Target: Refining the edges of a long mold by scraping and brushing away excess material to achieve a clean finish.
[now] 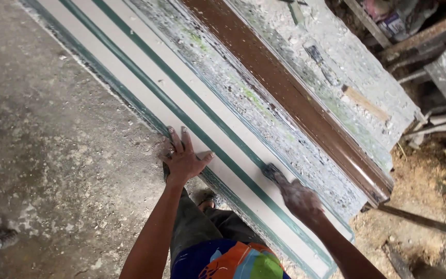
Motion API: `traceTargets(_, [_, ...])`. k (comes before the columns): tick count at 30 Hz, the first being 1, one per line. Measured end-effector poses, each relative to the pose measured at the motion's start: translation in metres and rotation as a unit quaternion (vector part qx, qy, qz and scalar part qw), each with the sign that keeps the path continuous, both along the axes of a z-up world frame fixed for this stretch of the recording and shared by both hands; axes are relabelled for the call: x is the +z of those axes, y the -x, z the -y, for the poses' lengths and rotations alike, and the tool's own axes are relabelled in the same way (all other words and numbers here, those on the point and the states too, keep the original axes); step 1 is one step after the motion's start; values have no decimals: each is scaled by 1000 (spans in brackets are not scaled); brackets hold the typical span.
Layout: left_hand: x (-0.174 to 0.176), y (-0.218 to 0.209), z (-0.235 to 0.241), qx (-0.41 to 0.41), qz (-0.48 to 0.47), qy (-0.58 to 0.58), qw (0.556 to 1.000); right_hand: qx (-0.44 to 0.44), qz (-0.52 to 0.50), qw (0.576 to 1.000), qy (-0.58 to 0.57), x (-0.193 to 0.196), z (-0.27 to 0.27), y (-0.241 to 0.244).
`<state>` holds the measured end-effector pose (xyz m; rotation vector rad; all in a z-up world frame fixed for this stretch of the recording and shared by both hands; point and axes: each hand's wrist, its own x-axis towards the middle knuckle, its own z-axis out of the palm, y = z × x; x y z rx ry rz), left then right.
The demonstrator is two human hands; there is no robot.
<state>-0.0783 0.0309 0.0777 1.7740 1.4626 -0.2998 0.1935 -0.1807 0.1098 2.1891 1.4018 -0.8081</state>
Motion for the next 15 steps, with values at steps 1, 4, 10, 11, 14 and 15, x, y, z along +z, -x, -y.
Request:
traceTargets(1, [-7,1,0,8,1,-3,1000,8,1,1000,-3,4,-28,13])
traceTargets(4, [-15,5,2,9,9,-18,1000,46,-29,997,-53,6,-93,45])
traceTargets(10, [-55,5,0,2,4,-13,1000,90,-14,995,-44,-6,-113,45])
traceTargets(11, [-59,5,0,3,12,-20,1000,100,10,994,-33,-16,-112,44])
traceTargets(14, [-54,8,2,12,24,-27,999,106,14,994,-37,-35,-148,54])
traceTargets(15, [-49,7,1,11,30,-31,999,93,-3,994,-55,-38,-168,59])
